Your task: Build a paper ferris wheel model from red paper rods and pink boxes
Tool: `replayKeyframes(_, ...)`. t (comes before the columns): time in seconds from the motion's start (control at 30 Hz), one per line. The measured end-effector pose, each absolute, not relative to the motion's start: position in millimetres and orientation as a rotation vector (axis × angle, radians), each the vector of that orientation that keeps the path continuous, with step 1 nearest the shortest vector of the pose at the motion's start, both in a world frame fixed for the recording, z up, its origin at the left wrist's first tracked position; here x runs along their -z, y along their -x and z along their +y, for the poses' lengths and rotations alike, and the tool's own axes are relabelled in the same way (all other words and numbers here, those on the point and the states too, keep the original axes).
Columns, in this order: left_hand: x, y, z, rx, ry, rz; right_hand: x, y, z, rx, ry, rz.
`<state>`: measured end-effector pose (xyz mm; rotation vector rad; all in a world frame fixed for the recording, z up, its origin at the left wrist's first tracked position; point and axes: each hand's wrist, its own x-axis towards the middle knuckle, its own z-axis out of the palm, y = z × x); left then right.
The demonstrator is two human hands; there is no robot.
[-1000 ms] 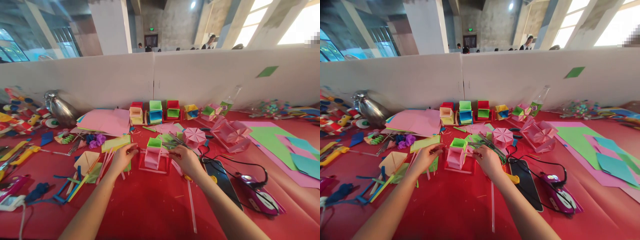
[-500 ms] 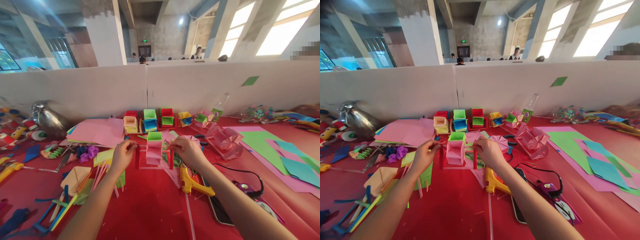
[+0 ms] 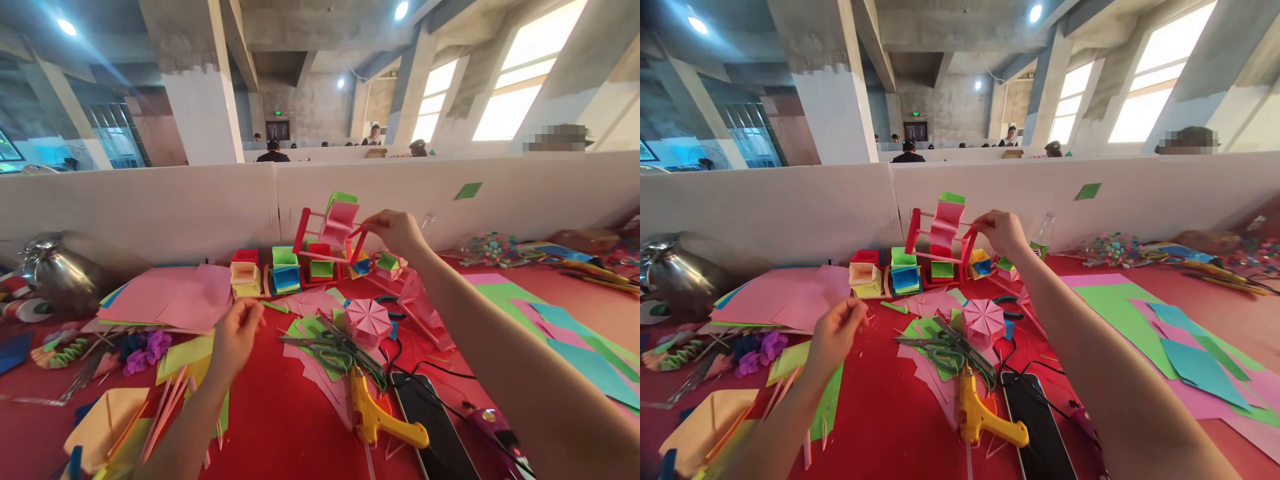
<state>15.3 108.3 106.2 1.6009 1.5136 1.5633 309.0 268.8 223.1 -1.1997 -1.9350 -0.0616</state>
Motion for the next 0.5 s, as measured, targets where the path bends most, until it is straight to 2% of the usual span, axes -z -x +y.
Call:
replayKeyframes(0.2, -28, -24, 60, -1.166, -1.527, 1.543, -233, -269, 329, 0.042, 1.22, -2.04)
replayKeyframes(0.33, 13, -19, 57, -1.198, -1.4, 1.637, -226, -232, 357, -0.011, 1.231, -2.157)
replayKeyframes(0.5, 40, -17, 68, -1.218, -1.345, 1.624, -222, -215, 383, -0.069, 1.259, -2.223)
